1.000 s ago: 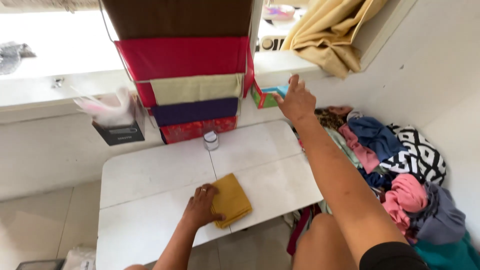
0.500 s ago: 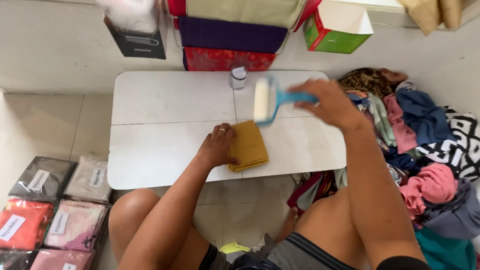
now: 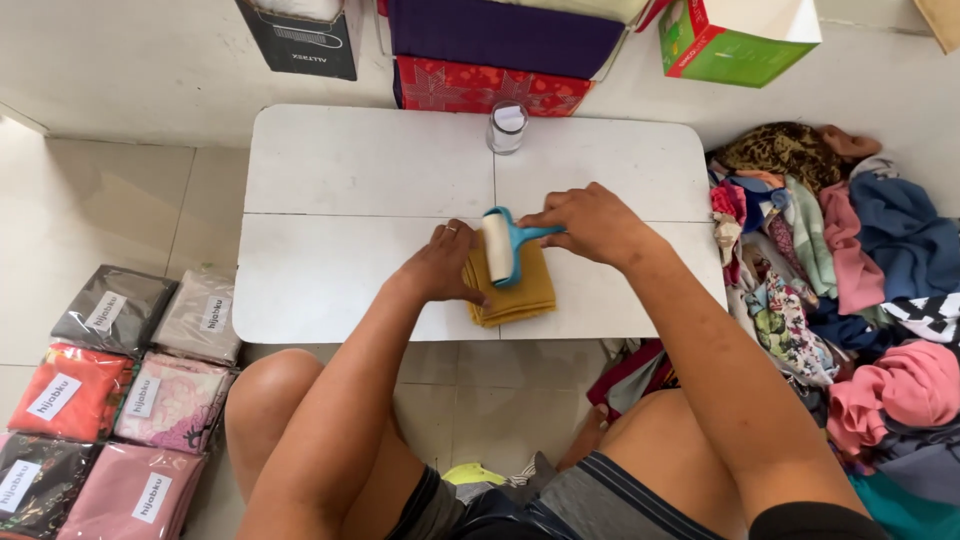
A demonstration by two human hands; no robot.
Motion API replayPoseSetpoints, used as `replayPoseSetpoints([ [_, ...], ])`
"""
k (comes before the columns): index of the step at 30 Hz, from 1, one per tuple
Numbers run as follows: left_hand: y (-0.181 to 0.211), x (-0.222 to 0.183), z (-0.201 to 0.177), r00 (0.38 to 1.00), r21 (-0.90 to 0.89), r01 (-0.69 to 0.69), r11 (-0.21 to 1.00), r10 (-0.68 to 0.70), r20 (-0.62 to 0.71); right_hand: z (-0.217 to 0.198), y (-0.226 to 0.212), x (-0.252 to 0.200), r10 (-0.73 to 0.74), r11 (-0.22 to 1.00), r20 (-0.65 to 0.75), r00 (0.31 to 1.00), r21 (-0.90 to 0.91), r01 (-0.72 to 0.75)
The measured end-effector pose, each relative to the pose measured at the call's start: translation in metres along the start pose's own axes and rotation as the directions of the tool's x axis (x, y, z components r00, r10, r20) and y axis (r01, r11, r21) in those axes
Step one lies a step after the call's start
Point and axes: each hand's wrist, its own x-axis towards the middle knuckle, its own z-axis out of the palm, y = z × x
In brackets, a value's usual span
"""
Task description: Cleaning a hijab with a lint roller, folding it, and placing it into a plastic bag for shipping.
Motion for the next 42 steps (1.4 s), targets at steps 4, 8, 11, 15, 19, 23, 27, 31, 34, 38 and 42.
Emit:
replayPoseSetpoints([
  [4,-0.011,-0.003,-0.007,0.997,-0.133,0.056,0.989,-0.062,-0.036,-0.003,0.002,0.001,-0.049,0.999,-0.016,0.999,0.005,0.049],
  [8,-0.03,0.003,0.006,0.988,-0.02,0.115,0.993,-0.116,-0.097,-0.001,-0.002,0.012,0.01,0.998,0.056,0.998,-0.057,-0.007],
  [11,-0.035,0.006,0.011,0.983,0.032,0.15,0.988,-0.146,-0.114,0.003,-0.01,0.019,-0.008,1.0,0.057,0.998,-0.029,0.009],
  [15,-0.026,0.0,0.007,0.979,0.027,0.176,0.984,-0.172,-0.113,0.005,-0.008,0.019,0.01,0.998,0.073,0.997,-0.063,-0.006],
  [19,-0.01,-0.009,-0.012,0.976,0.005,0.132,0.991,-0.129,-0.174,0.001,-0.021,0.022,-0.011,1.0,0.064,0.998,-0.02,0.012],
  [23,-0.004,-0.012,-0.019,0.973,0.017,0.117,0.993,-0.111,-0.2,0.003,-0.011,0.02,-0.019,1.0,0.075,0.997,-0.002,0.019],
  [27,0.001,-0.013,-0.019,0.975,0.061,0.022,0.998,-0.009,-0.222,0.004,-0.013,0.019,-0.005,0.999,0.061,0.998,0.036,0.002],
  [31,-0.001,-0.01,-0.014,0.97,0.029,-0.036,0.999,0.042,-0.239,0.001,-0.023,0.015,0.024,0.998,0.071,0.997,0.056,-0.028],
  [34,0.002,-0.006,-0.002,0.959,0.064,-0.119,0.991,0.131,-0.251,0.008,-0.002,0.009,0.063,0.995,0.082,0.995,0.07,-0.068],
  [38,-0.01,0.003,0.015,0.966,0.087,-0.08,0.993,0.099,-0.239,0.012,-0.004,0.009,0.061,0.996,0.066,0.996,0.062,-0.065],
  [42,-0.006,-0.001,0.016,0.987,0.031,-0.017,0.999,0.022,-0.158,0.014,0.02,-0.004,0.073,0.987,0.067,0.995,0.141,-0.082],
])
